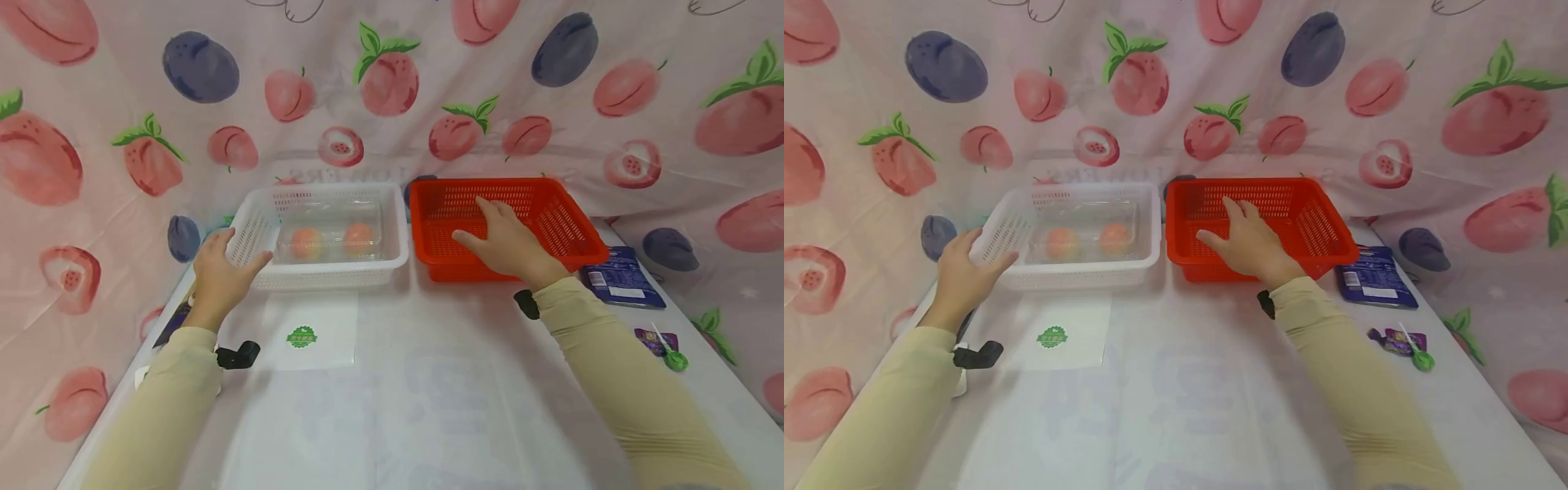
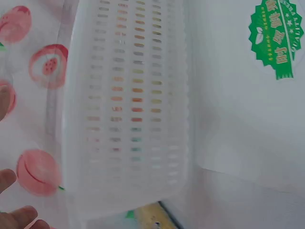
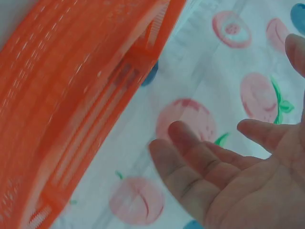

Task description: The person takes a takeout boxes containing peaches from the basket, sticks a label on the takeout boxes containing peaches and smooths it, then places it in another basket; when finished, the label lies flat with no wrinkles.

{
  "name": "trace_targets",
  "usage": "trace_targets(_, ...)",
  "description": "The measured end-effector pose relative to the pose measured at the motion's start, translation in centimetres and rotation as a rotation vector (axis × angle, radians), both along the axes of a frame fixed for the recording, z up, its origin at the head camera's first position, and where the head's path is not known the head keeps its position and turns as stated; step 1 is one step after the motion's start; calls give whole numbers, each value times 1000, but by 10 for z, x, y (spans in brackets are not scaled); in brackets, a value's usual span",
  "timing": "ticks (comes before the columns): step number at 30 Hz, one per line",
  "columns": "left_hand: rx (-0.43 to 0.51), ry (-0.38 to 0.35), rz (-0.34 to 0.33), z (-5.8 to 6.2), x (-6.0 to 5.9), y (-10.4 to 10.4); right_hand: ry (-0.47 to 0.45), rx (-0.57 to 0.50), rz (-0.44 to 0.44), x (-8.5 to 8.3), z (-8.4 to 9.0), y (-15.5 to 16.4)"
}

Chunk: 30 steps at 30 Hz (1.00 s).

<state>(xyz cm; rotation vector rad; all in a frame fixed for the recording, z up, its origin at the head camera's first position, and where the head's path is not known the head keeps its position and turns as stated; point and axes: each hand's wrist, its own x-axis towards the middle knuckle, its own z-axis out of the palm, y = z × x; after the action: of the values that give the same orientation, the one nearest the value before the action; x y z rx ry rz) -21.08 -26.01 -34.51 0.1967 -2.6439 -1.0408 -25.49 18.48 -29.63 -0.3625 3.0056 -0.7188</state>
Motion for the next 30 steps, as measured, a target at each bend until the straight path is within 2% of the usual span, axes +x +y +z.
trace_targets(7, 50, -76, 54, -20, -2, -12, 52, -171, 64, -12, -12, -34)
trace_targets(15, 100, -95, 65, -32, -5, -17, 19, -191, 155, -19, -23, -74)
trace_targets(20, 151, -140, 73, -37, -8, -19, -5, -231, 189, -23, -30, -93)
trace_targets(25, 218, -220, 69, -40, -11, -22, -42, -289, 214, -27, -34, -111)
trace_targets(27, 241, -248, 71, -41, -12, -23, -47, -285, 223, -30, -35, -119)
trace_targets(30, 259, -254, 75, -42, -11, -23, -52, -269, 228, -34, -37, -129)
